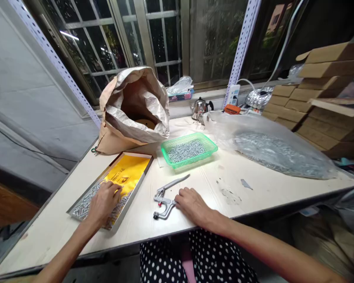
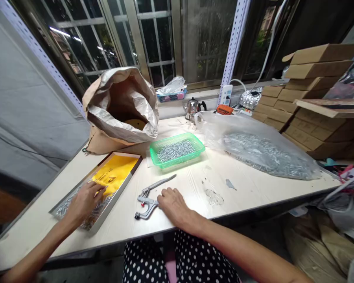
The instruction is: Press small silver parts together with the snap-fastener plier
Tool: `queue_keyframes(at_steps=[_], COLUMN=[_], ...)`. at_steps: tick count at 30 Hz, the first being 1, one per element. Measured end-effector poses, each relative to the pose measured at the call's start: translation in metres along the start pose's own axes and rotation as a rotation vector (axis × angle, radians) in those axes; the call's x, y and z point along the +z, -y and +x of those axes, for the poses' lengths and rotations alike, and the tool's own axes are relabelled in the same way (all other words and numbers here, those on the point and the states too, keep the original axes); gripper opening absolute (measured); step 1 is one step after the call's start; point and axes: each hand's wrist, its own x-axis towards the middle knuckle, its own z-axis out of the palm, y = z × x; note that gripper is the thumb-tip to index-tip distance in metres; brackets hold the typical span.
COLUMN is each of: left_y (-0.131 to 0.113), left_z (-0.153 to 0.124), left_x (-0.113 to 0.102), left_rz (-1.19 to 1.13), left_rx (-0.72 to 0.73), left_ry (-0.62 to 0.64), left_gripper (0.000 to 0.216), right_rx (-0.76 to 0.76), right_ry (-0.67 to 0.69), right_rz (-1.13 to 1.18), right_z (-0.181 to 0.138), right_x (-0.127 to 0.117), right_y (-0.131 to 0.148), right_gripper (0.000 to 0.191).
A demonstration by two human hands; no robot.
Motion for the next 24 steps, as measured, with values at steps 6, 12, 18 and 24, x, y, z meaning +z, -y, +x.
queue_keyframes(at_steps=[6, 12, 18, 24], left_y=[-0.096, -0.126, -0.127, -0.128], left_z=[-0.041, -0.062, -0.075, -0.086], left_x=[-0.018, -0.019, -0.001, 0.006], left_rz=[-0.839, -1.295, -1.596, -1.824], left_rx=[-0.224, -0.314, -0.483, -0.598], left_ry=[0.381, 0.548, 0.659, 0.746], left_gripper=[0.037, 0.037, 0.034, 0.03], right_rx=[-0.177, -0.286, -0.201, -0.168], right_ry=[-0.263, -0.297, -0.345, -0.273], right_rz=[0.462, 0.783, 0.877, 1.002], right_z=[0.008, 0.007, -0.009, -0.019], right_x=[-0.026, -0.032, -0.026, -0.027], right_y=[0.012, 0.038, 0.042, 0.045], right_gripper=[0.025, 0.013, 0.013, 0.013])
